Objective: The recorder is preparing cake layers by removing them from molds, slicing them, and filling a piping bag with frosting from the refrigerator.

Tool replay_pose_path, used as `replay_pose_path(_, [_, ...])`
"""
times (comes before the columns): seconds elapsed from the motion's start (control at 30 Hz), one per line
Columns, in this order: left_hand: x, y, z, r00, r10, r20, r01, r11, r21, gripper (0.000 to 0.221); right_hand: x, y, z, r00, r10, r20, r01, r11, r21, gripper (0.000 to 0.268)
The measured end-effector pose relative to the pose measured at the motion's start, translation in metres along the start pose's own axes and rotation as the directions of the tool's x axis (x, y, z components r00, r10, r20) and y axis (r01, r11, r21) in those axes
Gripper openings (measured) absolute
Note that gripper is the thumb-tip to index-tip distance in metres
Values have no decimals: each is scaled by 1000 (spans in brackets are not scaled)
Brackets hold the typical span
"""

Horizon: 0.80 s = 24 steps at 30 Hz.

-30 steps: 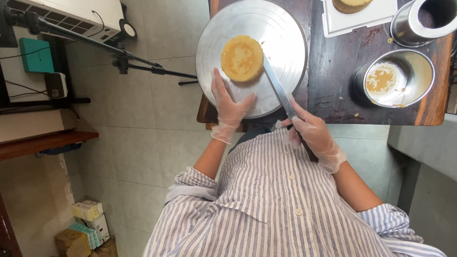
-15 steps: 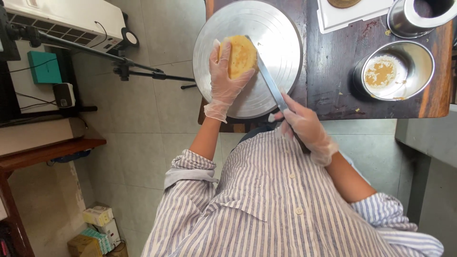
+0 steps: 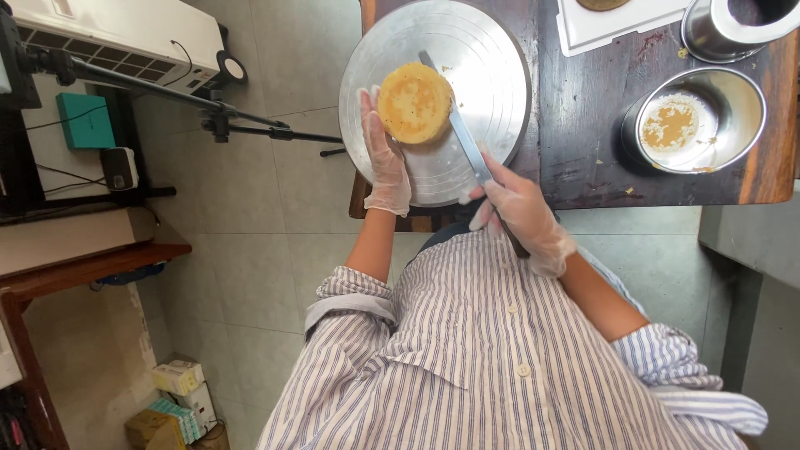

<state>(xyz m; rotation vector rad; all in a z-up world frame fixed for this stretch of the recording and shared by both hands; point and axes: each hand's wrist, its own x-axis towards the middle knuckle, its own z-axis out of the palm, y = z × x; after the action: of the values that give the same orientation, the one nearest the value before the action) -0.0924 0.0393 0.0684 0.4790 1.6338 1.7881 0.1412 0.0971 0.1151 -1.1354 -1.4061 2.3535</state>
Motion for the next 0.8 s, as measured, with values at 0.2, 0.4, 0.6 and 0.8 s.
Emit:
replay_pose_path(0.2, [-3, -11, 5, 999, 8, 40, -3, 990, -143, 90, -15, 74, -9, 1000, 4, 5, -5, 989, 146, 58])
replay_pose_path(0.4, [-14, -20, 11, 998, 55, 33, -48, 980, -195, 94, 11, 7, 12, 1000, -17, -2, 17, 998, 56, 61])
replay_pose_path(0.6, [-25, -28, 20, 998, 59, -8, -60, 974, -221, 106, 2, 52, 4, 999, -37, -11, 37, 999, 35, 58])
replay_pose_path(0.8, [-34, -16, 30, 996, 88, 9, -84, 975, -206, 106, -19, 69, -2, 1000, 14, 0, -14, 997, 70, 56])
